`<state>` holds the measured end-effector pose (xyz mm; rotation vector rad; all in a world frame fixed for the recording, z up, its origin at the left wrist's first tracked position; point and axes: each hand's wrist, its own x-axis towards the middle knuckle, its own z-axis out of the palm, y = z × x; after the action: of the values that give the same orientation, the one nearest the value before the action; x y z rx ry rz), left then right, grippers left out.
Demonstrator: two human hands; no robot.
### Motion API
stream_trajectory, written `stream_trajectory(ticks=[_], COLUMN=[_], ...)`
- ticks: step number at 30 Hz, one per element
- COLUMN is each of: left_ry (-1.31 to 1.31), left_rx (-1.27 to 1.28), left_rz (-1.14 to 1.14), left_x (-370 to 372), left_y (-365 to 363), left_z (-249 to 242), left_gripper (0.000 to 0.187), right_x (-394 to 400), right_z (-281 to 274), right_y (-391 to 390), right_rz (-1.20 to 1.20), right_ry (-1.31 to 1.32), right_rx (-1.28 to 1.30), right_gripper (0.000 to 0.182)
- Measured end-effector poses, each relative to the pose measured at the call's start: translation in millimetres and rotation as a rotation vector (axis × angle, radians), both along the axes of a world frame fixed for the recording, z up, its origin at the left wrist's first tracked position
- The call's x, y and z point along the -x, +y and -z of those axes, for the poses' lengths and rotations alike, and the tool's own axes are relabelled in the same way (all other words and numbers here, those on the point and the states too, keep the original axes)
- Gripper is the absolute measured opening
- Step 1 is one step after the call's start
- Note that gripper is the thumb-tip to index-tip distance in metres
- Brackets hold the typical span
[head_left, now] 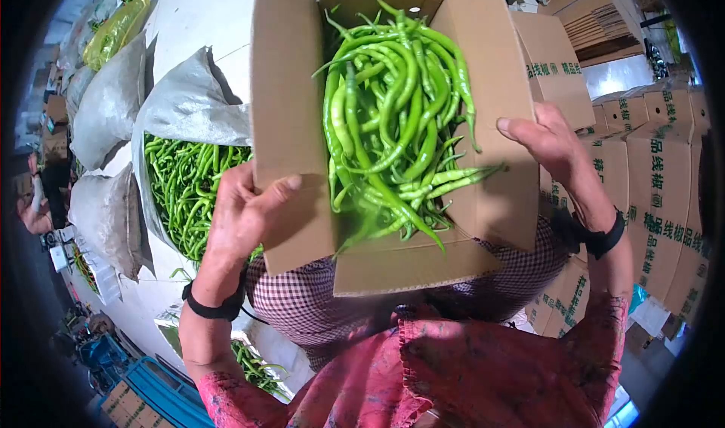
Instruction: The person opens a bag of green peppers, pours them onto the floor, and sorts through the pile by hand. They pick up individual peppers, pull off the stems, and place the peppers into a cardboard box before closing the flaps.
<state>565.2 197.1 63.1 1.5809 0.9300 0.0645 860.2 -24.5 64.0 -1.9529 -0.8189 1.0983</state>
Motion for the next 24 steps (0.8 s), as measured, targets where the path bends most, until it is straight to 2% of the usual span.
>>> stream_trajectory(ticks=[1, 3, 4, 5, 7, 10, 12, 13, 15, 17, 18, 19, 21, 22, 24], left_ry=[-0.032, -0.042, 0.011, 0.067, 0.064, -0.063, 0.043, 0.118, 0.091, 0.019, -0.008, -0.009, -0.027, -0.027, -0.047], left_rx=[0.100, 0.113, 0.021, -0.066, -0.016, 0.001, 0.122, 0.209, 0.148, 0.199, 0.203, 0.204, 0.101, 0.074, -0.003], left_rz=[-0.069, -0.043, 0.086, 0.212, 0.172, 0.043, 0.079, 0.122, 0.163, 0.176, 0.174, 0.174, 0.248, 0.247, 0.288], left_x=[0.9, 6.3, 3.1, -0.6, 3.9, 2.5, 9.6, 7.7, 5.8, 8.4, 8.2, 8.6, 11.6, 10.1, 11.3], left_y=[-2.6, 9.9, 14.4, 17.5, 5.2, 1.2, 4.0, 9.3, 12.4, 9.3, 5.3, 5.8, 3.8, 0.8, -2.1], left_z=[-3.9, 22.2, 26.2, 29.3, 21.7, 13.2, 34.6, 39.3, 36.1, 35.9, 28.5, 28.1, 30.1, 25.4, 20.8], left_gripper=[0.027, 0.025, 0.025, 0.024, 0.022, 0.020, 0.020, 0.020, 0.021, 0.025, 0.030, 0.030, 0.035, 0.036, 0.035], right_x=[0.0, -1.8, -4.2, -6.9, 0.4, 0.2, 8.5, 8.0, -2.5, -11.9, -12.3, -8.6, 3.3, 8.1, 11.0], right_z=[6.4, 27.3, 28.4, 25.3, 16.0, -3.2, -0.3, 7.4, 6.5, -2.1, -6.4, -13.1, -24.8, -25.3, -26.0], right_y=[-1.2, -0.9, 2.4, 3.1, 0.1, 2.7, -2.5, -3.4, -1.9, -1.6, 0.4, 2.3, 11.8, 20.8, 48.5], right_rz=[-0.004, 0.038, -0.114, -0.107, -0.091, -0.061, -0.054, -0.059, -0.047, -0.290, -0.271, -0.272, 0.018, 0.011, -0.212], right_ry=[0.003, 0.075, -0.021, -0.031, 0.111, 0.085, 0.136, 0.088, 0.027, -0.285, -0.471, -0.472, -0.718, -0.715, -0.611], right_rx=[0.006, 0.121, 0.093, 0.087, 0.068, 0.029, 0.066, 0.115, 0.156, 0.328, 0.440, 0.441, 0.106, 0.111, 0.007], right_gripper=[0.034, 0.033, 0.034, 0.034, 0.033, 0.038, 0.040, 0.042, 0.046, 0.042, 0.033, 0.033, 0.027, 0.027, 0.028])
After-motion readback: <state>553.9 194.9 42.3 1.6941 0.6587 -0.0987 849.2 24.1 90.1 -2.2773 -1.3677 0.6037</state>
